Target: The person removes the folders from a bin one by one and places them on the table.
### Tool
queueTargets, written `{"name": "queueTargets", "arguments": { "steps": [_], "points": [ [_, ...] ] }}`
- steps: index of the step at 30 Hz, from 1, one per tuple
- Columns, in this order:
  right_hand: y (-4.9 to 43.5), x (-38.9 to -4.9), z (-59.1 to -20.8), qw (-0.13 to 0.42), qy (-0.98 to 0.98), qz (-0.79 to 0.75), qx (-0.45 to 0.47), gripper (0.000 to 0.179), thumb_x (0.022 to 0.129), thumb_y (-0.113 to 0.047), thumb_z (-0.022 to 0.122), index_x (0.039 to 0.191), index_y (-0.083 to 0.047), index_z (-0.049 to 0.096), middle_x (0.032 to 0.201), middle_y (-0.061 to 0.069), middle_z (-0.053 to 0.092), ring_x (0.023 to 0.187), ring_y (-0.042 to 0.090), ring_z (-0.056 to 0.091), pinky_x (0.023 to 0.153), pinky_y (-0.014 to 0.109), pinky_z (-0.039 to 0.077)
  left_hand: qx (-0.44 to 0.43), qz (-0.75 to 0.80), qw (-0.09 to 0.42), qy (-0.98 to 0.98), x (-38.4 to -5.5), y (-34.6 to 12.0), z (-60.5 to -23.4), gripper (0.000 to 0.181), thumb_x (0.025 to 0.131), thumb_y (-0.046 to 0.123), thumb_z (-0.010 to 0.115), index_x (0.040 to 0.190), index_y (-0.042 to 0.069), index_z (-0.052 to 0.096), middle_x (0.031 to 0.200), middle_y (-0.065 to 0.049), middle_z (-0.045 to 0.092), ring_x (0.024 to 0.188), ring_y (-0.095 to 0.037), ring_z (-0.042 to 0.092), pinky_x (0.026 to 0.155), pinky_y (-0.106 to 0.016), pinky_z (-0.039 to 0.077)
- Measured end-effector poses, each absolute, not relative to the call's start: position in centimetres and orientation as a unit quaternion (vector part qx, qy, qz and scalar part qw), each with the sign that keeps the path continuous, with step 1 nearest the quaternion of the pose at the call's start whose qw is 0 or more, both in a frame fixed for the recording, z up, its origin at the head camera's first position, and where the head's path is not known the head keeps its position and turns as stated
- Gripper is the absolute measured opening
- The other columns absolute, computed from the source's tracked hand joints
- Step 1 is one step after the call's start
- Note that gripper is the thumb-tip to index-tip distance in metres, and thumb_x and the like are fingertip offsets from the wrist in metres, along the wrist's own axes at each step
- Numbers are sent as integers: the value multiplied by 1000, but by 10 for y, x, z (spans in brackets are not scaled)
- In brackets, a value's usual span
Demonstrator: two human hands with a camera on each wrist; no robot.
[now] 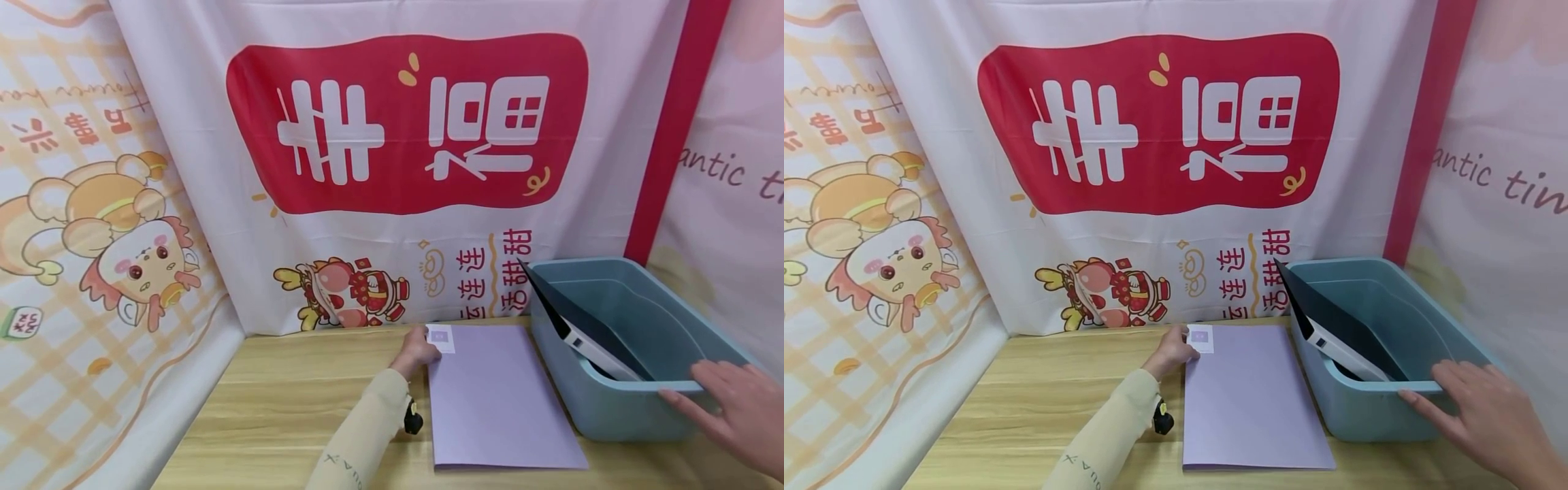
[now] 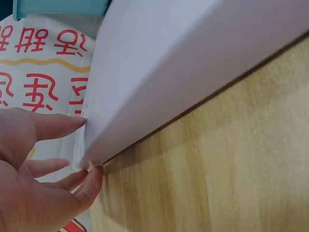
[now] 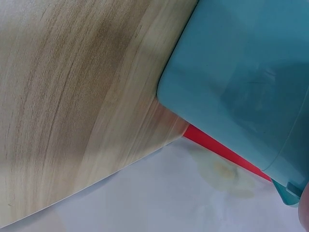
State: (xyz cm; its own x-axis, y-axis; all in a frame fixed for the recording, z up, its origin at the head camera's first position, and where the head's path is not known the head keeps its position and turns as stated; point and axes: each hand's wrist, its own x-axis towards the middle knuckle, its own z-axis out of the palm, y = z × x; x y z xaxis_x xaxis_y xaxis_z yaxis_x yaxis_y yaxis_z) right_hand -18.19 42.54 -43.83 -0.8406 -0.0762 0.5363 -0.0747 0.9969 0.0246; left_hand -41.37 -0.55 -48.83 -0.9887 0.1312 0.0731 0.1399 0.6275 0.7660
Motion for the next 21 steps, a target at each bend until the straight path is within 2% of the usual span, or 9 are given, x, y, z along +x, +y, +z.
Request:
{"name": "queueTargets", "arguments": {
  "steps": [4,9,13,21],
  "points": [
    [426,-182,-437,269,-962,-4,35,50,87,-58,72,80,-11,57,73,0,52,69,23,48,67,48,42,-84,-408,13,-909,-411,-5,-487,62,65,-8,81,124,-14,61,111,-27,67,99,-33,63,97,-41,54],
    [426,-181,-436,266,-963,-7,34,51,87,-59,72,80,-11,56,73,1,52,69,23,48,68,48,43,-104,-381,13,-919,-410,-7,-485,55,68,-3,80,119,-13,63,112,-27,66,103,-34,62,99,-42,53],
    [426,-180,-436,269,-963,-9,36,51,87,-59,72,79,-11,55,73,1,51,68,23,47,66,46,41,-114,-370,-5,-922,-410,-9,-486,58,72,-1,79,126,-14,60,117,-27,65,107,-35,61,102,-46,51],
    [426,-180,-435,253,-967,-10,30,49,89,-60,69,79,-14,56,73,-1,51,68,21,47,67,46,44,-152,-323,-25,-934,-403,-16,-478,52,77,1,79,124,-14,62,113,-24,67,97,-32,63,94,-46,55]
  ]
}}
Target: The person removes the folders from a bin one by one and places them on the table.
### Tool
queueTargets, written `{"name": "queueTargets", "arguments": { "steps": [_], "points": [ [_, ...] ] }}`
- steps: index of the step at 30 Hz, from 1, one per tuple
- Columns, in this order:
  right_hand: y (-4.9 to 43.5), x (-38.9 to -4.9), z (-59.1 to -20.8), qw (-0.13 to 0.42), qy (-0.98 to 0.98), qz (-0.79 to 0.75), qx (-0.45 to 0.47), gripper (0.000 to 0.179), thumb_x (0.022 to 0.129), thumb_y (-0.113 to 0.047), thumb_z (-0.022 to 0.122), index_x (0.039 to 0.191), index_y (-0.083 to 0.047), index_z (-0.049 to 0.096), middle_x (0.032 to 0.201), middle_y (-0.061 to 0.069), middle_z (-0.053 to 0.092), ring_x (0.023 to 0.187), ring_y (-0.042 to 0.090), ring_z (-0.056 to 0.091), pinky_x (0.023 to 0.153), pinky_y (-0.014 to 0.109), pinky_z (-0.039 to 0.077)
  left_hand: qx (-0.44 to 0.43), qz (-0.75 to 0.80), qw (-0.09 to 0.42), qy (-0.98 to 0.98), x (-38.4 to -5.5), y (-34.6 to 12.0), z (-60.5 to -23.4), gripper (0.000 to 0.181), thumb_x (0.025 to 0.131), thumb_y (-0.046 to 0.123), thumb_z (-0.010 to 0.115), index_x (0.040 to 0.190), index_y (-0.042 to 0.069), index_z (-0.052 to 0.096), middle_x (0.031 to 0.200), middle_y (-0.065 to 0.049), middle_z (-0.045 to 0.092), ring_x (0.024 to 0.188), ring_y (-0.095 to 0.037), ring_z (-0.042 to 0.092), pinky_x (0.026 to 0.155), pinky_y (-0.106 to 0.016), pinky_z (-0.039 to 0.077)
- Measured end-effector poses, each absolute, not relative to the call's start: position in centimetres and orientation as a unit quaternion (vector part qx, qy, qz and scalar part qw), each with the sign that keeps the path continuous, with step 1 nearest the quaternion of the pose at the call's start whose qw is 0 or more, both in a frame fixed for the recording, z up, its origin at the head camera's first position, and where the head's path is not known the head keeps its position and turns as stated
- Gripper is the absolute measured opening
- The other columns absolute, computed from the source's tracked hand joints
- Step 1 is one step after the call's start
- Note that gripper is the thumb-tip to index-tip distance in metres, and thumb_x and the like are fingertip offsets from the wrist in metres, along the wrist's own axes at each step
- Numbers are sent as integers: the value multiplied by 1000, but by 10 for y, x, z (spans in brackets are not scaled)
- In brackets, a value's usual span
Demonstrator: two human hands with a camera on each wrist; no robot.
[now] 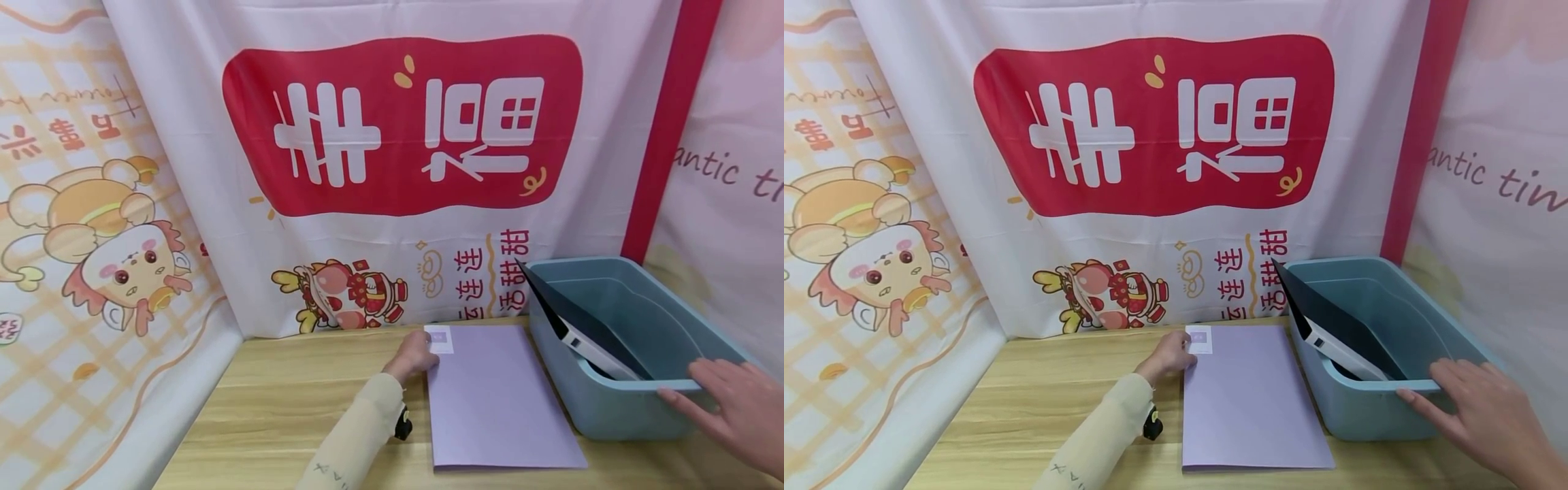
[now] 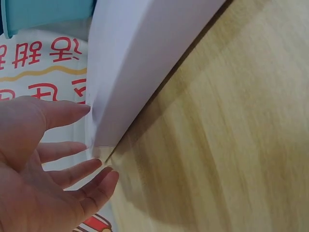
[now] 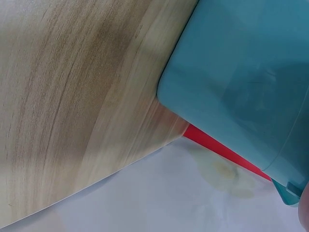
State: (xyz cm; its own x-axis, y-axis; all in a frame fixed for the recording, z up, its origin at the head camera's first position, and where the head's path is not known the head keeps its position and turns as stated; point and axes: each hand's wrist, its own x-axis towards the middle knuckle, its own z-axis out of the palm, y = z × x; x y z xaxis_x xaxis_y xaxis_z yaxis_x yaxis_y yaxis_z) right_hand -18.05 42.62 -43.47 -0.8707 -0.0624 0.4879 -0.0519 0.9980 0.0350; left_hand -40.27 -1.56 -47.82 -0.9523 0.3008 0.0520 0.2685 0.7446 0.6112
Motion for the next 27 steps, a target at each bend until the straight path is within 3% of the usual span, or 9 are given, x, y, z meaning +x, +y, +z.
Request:
{"name": "queueTargets", "arguments": {
  "steps": [10,18,27],
  "points": [
    [425,-181,-434,253,-967,-7,37,48,88,-60,69,76,-17,51,73,-1,52,68,20,48,71,51,49,146,274,70,948,-400,-20,-475,44,83,9,72,125,-2,66,115,-17,67,99,-29,62,94,-48,53],
    [425,-180,-434,264,-964,-4,42,47,88,-59,71,77,-17,52,73,-1,53,68,20,49,71,52,49,148,255,71,953,-394,-22,-470,42,87,14,70,126,-1,66,120,-17,68,108,-32,63,97,-49,53],
    [426,-181,-434,255,-966,-6,34,48,88,-60,70,76,-18,51,72,-2,52,67,19,48,71,52,51,149,248,64,955,-394,-23,-468,27,88,17,72,109,0,71,102,-11,69,89,-26,63,84,-45,56]
  ]
}}
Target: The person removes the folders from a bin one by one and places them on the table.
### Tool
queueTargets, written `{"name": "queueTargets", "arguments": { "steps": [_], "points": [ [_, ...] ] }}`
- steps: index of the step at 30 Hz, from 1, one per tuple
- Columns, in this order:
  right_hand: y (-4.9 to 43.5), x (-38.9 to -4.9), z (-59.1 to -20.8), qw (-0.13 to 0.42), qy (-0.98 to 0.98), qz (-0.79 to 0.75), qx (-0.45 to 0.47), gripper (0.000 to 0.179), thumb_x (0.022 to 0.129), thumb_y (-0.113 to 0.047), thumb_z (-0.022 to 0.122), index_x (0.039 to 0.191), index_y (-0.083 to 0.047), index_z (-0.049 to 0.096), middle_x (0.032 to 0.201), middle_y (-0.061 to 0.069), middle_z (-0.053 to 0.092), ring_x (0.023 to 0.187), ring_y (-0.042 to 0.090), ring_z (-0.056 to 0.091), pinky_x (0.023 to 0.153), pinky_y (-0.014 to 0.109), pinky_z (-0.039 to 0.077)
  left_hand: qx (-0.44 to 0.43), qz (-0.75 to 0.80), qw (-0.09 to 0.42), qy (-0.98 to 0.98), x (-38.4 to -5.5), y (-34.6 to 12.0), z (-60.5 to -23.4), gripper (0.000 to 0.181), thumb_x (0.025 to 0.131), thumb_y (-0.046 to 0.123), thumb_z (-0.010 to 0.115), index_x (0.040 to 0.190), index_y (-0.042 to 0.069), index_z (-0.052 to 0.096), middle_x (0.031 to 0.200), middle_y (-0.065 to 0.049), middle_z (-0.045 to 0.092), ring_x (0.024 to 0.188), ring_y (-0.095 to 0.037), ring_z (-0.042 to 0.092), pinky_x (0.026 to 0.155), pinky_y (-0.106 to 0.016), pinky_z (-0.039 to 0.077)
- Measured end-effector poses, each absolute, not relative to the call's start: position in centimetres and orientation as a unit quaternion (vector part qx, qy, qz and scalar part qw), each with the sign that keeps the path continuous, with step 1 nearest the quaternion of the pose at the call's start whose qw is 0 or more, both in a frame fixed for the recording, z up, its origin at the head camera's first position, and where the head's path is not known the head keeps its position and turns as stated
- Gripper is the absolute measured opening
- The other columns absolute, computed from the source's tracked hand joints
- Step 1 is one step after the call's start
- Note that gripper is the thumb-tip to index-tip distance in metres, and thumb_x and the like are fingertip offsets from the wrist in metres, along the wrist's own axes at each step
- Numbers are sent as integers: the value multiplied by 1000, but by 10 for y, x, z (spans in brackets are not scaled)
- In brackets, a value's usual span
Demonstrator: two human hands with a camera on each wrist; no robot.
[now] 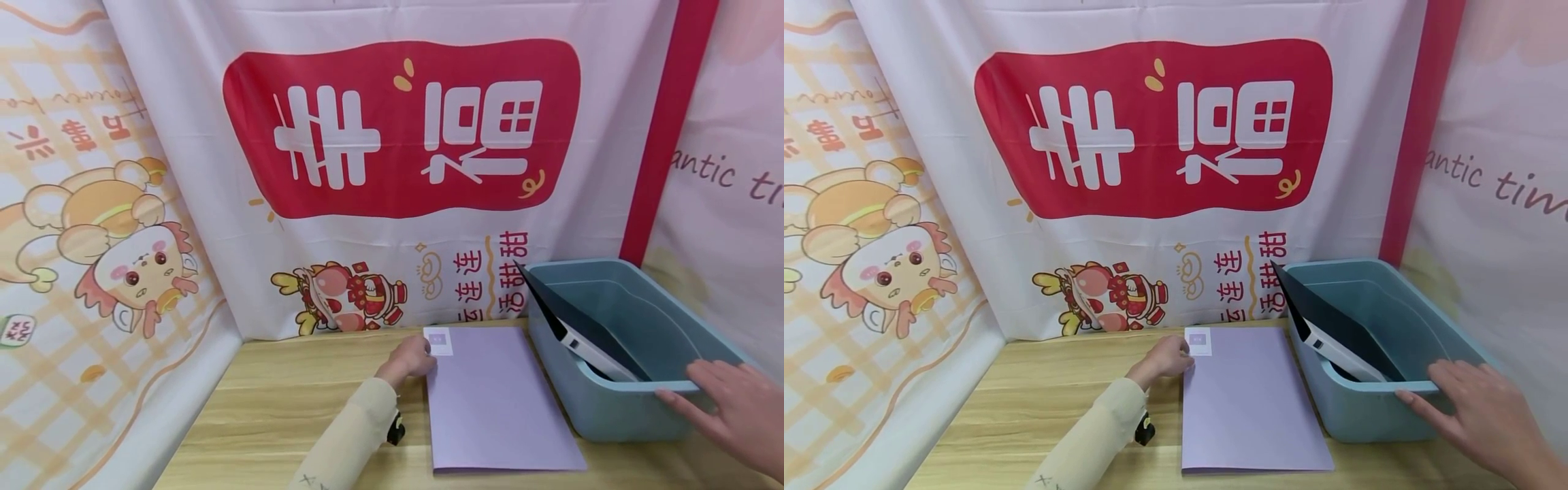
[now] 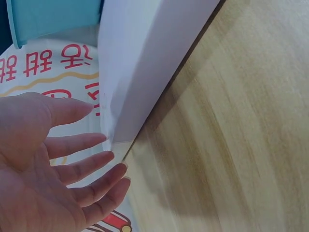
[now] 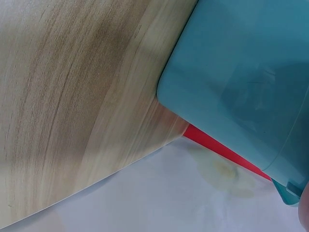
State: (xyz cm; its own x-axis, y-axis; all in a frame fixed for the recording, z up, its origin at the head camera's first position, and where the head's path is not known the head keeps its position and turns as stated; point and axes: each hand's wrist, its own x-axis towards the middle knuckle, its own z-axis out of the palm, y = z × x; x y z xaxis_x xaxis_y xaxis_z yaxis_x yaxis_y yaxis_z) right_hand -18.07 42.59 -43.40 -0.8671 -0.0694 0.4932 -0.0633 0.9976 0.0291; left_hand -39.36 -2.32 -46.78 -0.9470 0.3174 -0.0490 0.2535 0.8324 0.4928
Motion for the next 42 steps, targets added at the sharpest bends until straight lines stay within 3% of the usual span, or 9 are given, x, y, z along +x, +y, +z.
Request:
{"name": "queueTargets", "arguments": {
  "steps": [5,14,20,25,30,36,42],
  "points": [
    [426,-180,-435,256,-966,-2,34,48,87,-60,70,77,-17,52,73,-1,53,67,20,48,71,53,51,163,244,56,954,-387,-24,-462,31,90,20,73,115,1,70,113,-15,70,102,-30,64,91,-48,55],
    [425,-181,-436,269,-962,-3,43,48,87,-59,71,76,-18,50,71,-2,50,66,19,47,70,51,48,219,234,17,947,-376,-19,-447,28,95,25,70,117,7,71,123,-9,70,115,-28,64,97,-43,54],
    [424,-182,-433,261,-964,-4,44,48,88,-59,71,76,-17,50,72,-2,52,65,19,47,72,53,50,262,282,-1,923,-365,-9,-435,28,95,22,70,117,4,71,117,-10,72,108,-29,67,93,-38,55],
    [424,-183,-433,261,-964,-9,46,50,88,-59,71,76,-16,49,71,-2,50,64,18,45,68,48,46,275,341,5,899,-358,0,-427,26,97,20,69,118,4,69,115,-11,71,96,-20,68,81,-29,56],
    [424,-183,-433,257,-965,-13,47,50,88,-60,70,75,-17,48,70,-2,46,63,15,42,62,41,40,275,385,-4,881,-351,7,-423,28,96,16,69,121,3,67,117,-11,70,97,-19,67,80,-25,56],
    [425,-183,-434,259,-965,-5,46,49,88,-59,71,76,-16,51,72,-2,51,64,18,46,69,49,48,261,433,-6,863,-343,15,-422,30,94,14,70,122,4,67,117,-11,70,98,-21,67,80,-25,56],
    [427,-182,-437,266,-963,-3,39,50,86,-58,73,77,-13,54,72,-1,52,66,20,47,66,46,43,253,488,-19,835,-334,27,-420,27,93,12,70,120,7,68,115,-10,71,96,-19,68,78,-23,55]
  ]
}}
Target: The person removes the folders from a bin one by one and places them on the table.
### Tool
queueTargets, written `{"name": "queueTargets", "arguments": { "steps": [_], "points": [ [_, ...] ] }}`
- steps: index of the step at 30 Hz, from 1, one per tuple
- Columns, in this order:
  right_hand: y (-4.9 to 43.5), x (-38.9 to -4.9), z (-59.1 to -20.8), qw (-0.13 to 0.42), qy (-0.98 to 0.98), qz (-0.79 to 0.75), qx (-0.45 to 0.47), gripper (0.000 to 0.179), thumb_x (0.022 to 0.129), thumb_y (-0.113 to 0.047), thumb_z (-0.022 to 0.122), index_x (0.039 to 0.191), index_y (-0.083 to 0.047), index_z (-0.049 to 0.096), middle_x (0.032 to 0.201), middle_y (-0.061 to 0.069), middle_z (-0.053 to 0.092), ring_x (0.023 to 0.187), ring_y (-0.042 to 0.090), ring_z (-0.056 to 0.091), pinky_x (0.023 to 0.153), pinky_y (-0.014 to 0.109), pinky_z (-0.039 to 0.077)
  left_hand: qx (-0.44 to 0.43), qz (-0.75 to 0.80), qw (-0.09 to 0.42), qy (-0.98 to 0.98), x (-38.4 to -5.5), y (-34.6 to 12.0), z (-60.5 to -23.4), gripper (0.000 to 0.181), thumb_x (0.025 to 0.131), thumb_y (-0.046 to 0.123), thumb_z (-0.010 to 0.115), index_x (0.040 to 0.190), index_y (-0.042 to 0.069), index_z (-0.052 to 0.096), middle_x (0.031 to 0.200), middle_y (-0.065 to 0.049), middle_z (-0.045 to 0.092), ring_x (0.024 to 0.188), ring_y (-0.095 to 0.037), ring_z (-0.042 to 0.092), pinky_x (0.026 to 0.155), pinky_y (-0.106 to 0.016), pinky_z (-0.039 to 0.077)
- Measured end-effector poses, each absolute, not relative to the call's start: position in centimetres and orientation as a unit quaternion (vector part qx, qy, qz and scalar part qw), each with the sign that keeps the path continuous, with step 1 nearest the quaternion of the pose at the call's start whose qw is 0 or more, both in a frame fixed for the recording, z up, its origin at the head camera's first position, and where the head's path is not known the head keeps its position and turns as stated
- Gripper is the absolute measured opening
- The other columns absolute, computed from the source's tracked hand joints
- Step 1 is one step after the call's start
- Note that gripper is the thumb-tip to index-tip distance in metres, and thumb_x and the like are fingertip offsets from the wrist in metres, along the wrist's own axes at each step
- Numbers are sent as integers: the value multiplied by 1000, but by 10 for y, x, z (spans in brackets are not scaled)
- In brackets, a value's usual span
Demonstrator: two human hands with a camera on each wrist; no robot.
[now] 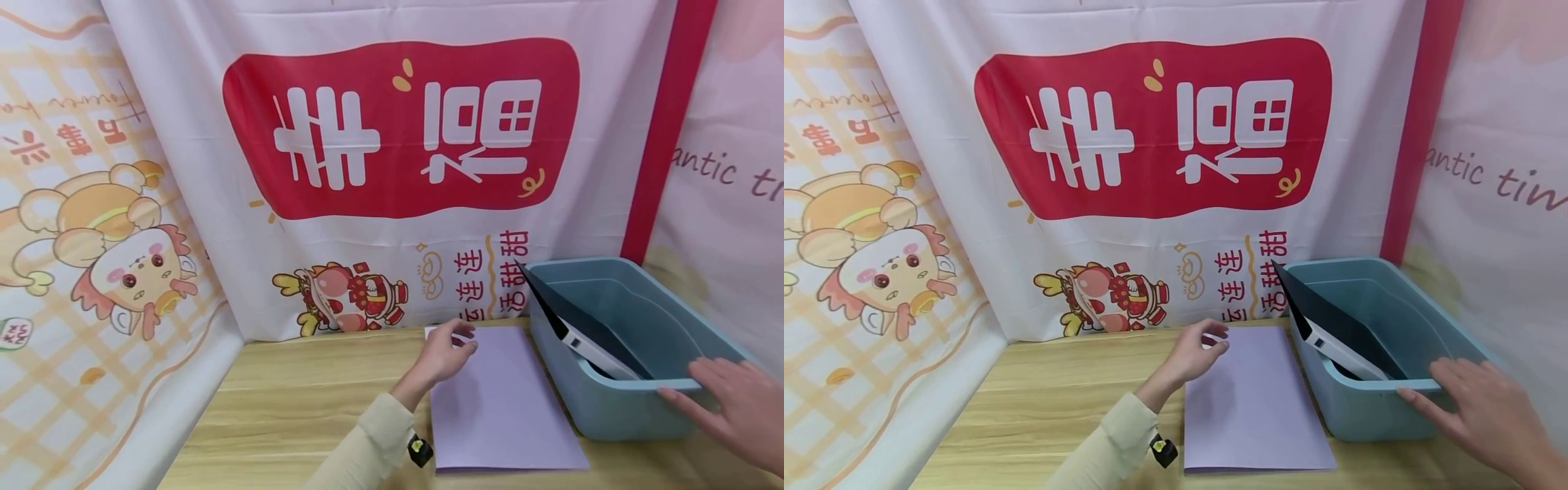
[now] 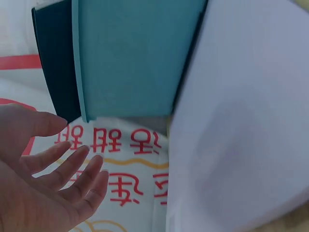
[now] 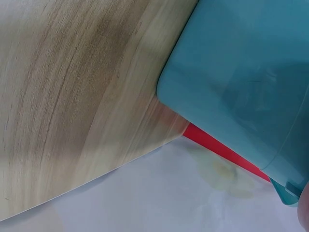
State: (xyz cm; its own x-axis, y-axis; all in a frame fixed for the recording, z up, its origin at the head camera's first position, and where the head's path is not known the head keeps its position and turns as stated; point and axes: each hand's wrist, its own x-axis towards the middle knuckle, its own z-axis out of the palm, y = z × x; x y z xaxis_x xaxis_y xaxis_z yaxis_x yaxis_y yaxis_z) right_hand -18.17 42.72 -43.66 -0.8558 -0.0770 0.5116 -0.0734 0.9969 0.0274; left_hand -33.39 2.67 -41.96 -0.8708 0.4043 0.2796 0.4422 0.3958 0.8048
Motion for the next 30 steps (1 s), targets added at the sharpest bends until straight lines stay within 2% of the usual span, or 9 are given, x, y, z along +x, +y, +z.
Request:
{"name": "queueTargets", "arguments": {
  "steps": [6,12,19,26,30],
  "points": [
    [428,-182,-435,259,-965,-4,30,50,87,-60,71,78,-14,55,72,-1,52,66,19,47,65,45,45,-257,-527,33,-809,-325,38,-416,23,93,8,71,115,10,68,109,-6,71,95,-17,68,80,-23,55],
    [427,-182,-435,258,-966,-6,31,49,87,-61,70,77,-16,53,73,-1,53,66,19,48,66,46,46,-262,-542,34,-798,-321,46,-415,22,93,6,70,115,8,68,110,-11,72,95,-19,68,81,-23,56],
    [428,-183,-435,257,-966,-9,28,50,87,-61,71,79,-13,57,73,0,54,67,20,49,67,47,47,-259,-554,29,-790,-317,54,-416,21,92,6,71,113,9,69,107,-8,73,88,-7,65,77,-22,55],
    [429,-183,-434,257,-966,-8,28,51,87,-61,70,81,-11,59,73,0,55,68,21,50,68,48,46,-267,-563,23,-782,-312,62,-415,21,93,8,72,114,10,70,106,-2,72,89,-5,65,78,-21,55],
    [429,-182,-435,258,-966,-7,29,51,87,-60,71,82,-10,60,73,0,55,68,21,50,68,48,46,-268,-568,22,-778,-309,67,-414,21,93,10,72,113,12,69,107,-3,72,88,-3,64,79,-21,55]
  ]
}}
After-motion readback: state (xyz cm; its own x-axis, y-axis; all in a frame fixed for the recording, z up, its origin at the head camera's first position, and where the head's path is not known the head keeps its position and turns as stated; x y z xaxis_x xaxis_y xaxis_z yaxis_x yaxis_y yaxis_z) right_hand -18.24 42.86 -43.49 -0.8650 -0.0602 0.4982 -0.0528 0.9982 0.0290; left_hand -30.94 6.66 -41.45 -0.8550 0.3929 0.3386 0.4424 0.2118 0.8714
